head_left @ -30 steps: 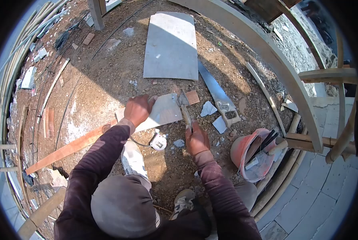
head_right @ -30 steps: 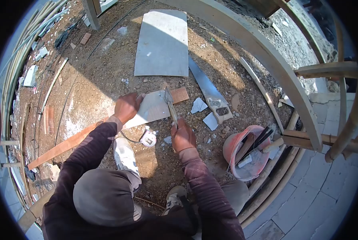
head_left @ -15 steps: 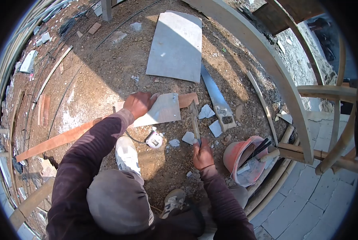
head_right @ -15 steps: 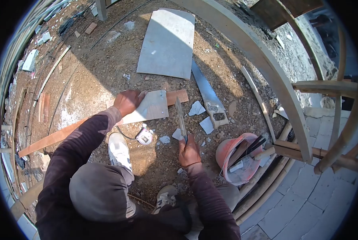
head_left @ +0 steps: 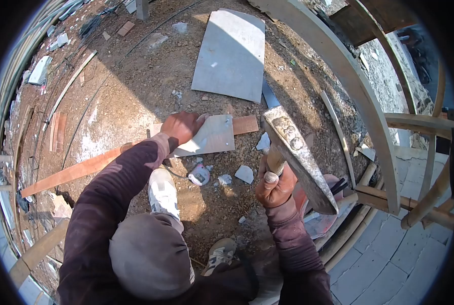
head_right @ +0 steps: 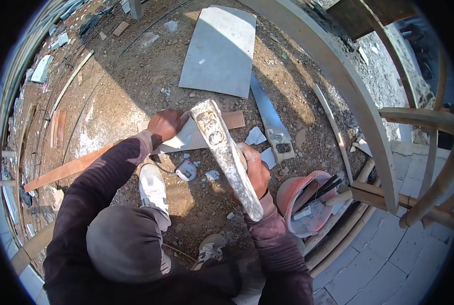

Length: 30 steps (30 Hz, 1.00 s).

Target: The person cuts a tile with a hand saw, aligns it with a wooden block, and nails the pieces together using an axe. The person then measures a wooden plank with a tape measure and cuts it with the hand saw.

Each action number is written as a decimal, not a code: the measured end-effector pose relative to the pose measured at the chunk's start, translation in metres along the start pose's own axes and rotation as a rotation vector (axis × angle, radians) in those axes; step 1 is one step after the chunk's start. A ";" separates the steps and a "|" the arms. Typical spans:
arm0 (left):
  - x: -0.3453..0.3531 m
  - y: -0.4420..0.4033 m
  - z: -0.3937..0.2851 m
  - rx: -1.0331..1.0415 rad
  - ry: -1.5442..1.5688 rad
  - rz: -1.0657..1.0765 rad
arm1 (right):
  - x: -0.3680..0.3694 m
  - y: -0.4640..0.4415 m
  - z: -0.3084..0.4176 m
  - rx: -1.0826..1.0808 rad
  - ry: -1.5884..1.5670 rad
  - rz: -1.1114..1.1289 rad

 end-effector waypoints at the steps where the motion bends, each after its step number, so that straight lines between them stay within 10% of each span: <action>1: -0.002 -0.002 0.000 -0.045 0.001 0.038 | 0.015 0.019 -0.029 0.134 0.060 0.139; 3: 0.000 -0.001 -0.004 -0.062 -0.049 0.046 | 0.048 0.044 -0.082 0.601 0.416 0.603; 5: -0.001 -0.002 0.000 0.008 -0.093 -0.007 | 0.055 0.040 -0.099 0.594 0.355 0.502; 13: -0.011 0.002 -0.008 0.073 -0.027 -0.028 | 0.005 0.023 -0.039 0.029 -0.208 -0.070; 15: -0.007 -0.001 -0.003 0.022 -0.014 0.007 | 0.023 0.044 -0.066 0.015 0.122 0.175; 17: -0.003 0.002 -0.004 0.029 -0.059 -0.001 | 0.047 0.056 -0.108 0.541 0.440 0.590; 26: -0.003 -0.004 0.006 0.056 -0.004 -0.048 | -0.001 0.015 -0.038 0.017 -0.313 -0.033; 30: -0.003 0.003 -0.005 0.066 -0.039 -0.032 | 0.050 0.044 -0.103 0.549 0.464 0.557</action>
Point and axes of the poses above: each hand's wrist, its own y-axis away from the middle knuckle, its own x-axis out of the palm, z = x × y, the point moved 4 cm from there along -y, towards the middle knuckle, and after that the axes turned 1 degree about x, right-handed, at the moved point
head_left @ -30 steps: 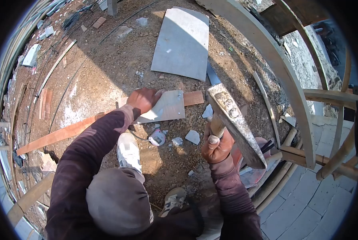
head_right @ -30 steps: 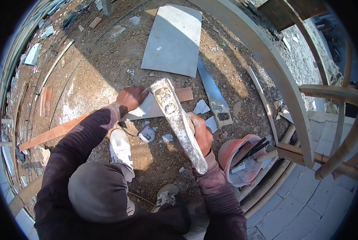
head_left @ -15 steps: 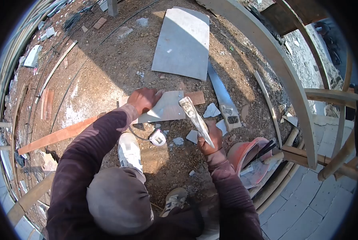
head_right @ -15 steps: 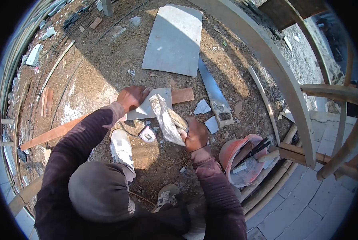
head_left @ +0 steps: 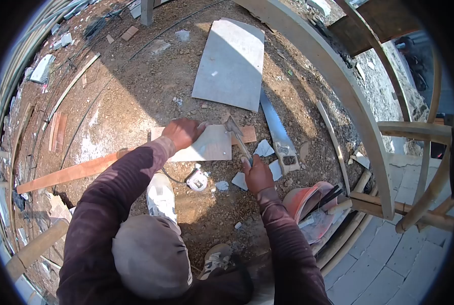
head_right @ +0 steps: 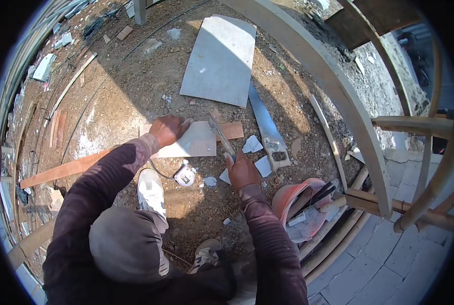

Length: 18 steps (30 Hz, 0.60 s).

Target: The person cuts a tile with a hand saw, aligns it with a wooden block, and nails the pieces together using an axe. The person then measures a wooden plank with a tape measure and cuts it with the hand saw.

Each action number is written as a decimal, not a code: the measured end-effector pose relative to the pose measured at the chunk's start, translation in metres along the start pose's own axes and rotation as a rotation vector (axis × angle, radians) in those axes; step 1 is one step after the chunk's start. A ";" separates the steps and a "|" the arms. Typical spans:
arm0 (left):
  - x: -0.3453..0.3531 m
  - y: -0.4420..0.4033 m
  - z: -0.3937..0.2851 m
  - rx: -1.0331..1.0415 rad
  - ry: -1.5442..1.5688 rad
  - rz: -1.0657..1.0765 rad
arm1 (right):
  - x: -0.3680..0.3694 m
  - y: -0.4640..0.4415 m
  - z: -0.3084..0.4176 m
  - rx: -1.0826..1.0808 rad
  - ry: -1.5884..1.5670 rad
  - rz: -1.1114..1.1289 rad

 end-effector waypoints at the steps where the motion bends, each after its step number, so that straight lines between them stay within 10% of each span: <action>1: -0.001 -0.005 0.005 0.016 -0.033 -0.020 | -0.012 -0.010 0.006 -0.028 -0.032 -0.044; 8: 0.006 -0.003 0.011 0.059 0.024 -0.068 | -0.057 0.038 0.021 -0.600 -0.644 -0.461; 12: 0.013 -0.008 0.011 0.082 -0.033 -0.085 | 0.007 0.010 -0.006 -0.025 0.000 0.059; 18: 0.002 -0.003 0.004 -0.017 0.017 0.052 | -0.084 0.040 0.048 -0.436 -0.495 -0.485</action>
Point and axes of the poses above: each hand's wrist, its own y-axis away from the middle knuckle, its own x-axis out of the palm, z = x × y, the point moved 4 cm from there along -y, towards the middle knuckle, and after that the axes turned 1 degree about x, right-handed, at the moved point
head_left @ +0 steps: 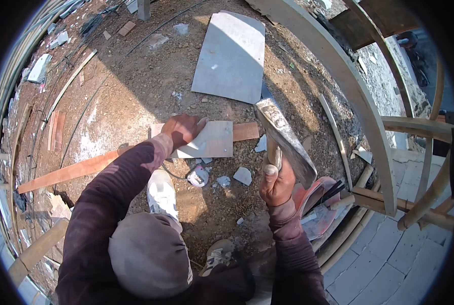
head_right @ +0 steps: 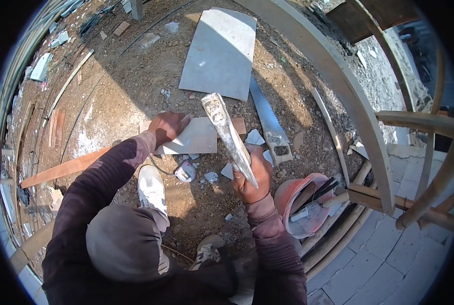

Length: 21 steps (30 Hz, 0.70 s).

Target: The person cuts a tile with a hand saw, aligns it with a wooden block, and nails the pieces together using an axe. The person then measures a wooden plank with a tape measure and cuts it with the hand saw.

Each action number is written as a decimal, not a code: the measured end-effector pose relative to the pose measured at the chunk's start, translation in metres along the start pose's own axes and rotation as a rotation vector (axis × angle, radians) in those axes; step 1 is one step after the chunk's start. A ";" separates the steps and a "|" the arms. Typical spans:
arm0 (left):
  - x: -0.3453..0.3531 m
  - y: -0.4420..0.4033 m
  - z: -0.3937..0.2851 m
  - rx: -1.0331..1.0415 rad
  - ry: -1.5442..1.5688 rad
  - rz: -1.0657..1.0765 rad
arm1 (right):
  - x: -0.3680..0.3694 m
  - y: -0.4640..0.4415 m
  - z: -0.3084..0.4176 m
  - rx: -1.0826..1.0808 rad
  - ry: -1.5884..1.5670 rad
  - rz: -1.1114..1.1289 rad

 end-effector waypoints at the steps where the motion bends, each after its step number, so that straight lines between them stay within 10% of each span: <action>1: -0.002 0.000 0.000 0.036 0.006 -0.011 | 0.003 0.007 -0.012 -0.063 -0.156 -0.008; 3: -0.001 0.001 0.001 0.025 -0.004 -0.016 | 0.009 0.021 -0.035 -0.195 -0.472 0.006; 6: -0.006 -0.002 -0.009 0.003 -0.004 -0.002 | 0.051 0.051 -0.105 0.476 0.416 0.495; 13: -0.004 -0.005 -0.001 -0.053 0.039 0.050 | 0.005 0.008 -0.017 0.041 0.003 0.032; 21: -0.003 0.003 -0.009 0.013 -0.027 -0.062 | 0.045 0.022 -0.073 0.493 0.483 0.554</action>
Point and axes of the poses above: each hand's wrist, its own y-axis away from the middle knuckle, its own x-axis out of the palm, z = x × y, the point moved 4 cm from there along -y, towards the middle knuckle, and after that the axes turned 1 degree about x, right-handed, at the moved point
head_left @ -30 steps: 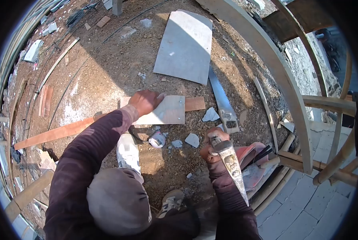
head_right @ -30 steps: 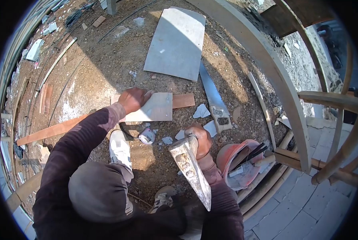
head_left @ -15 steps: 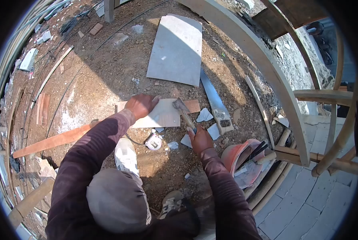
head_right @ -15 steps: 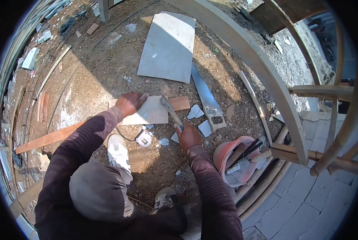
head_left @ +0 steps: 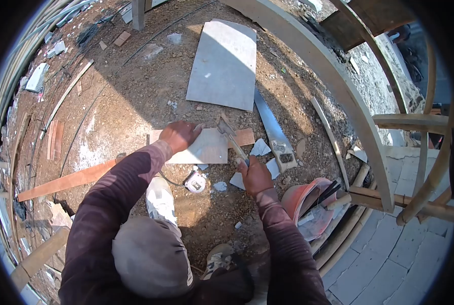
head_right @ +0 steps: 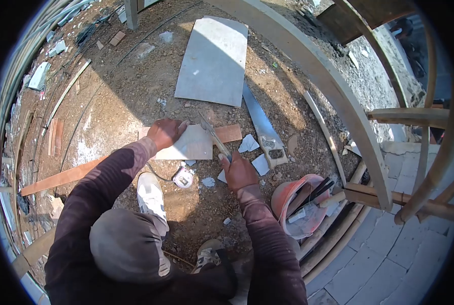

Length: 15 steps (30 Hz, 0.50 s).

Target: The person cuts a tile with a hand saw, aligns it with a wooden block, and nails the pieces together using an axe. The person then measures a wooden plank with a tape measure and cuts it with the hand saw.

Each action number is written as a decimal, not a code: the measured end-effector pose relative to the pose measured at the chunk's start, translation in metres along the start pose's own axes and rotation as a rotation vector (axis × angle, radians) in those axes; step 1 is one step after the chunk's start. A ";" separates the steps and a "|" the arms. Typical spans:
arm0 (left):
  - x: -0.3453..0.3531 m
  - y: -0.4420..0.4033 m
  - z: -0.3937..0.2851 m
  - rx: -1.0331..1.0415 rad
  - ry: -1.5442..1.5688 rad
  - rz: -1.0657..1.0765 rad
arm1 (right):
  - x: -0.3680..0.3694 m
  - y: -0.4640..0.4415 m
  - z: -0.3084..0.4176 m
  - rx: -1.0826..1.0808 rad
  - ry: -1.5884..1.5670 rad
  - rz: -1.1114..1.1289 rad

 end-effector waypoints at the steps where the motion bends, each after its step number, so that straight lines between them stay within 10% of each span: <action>1: 0.000 -0.004 0.002 0.003 0.011 0.024 | -0.017 0.007 0.010 -0.075 -0.082 -0.100; 7: 0.000 -0.007 0.006 -0.112 0.039 0.219 | -0.009 0.025 -0.007 -0.507 -0.377 -0.511; 8: -0.002 -0.009 0.003 -0.097 0.038 0.203 | 0.015 0.008 -0.018 -0.069 -0.074 -0.106; 10: 0.001 -0.011 -0.001 -0.023 -0.028 0.104 | 0.026 -0.010 -0.027 0.010 -0.049 -0.024; 15: 0.005 -0.007 0.002 -0.111 0.042 0.195 | -0.021 0.015 0.002 -0.228 -0.258 -0.344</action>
Point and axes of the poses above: each hand's wrist, its own y-axis away from the middle knuckle, its own x-axis out of the palm, z = x × y, the point moved 4 cm from there along -y, towards the middle knuckle, and after that the axes turned 1 degree about x, right-handed, at the moved point
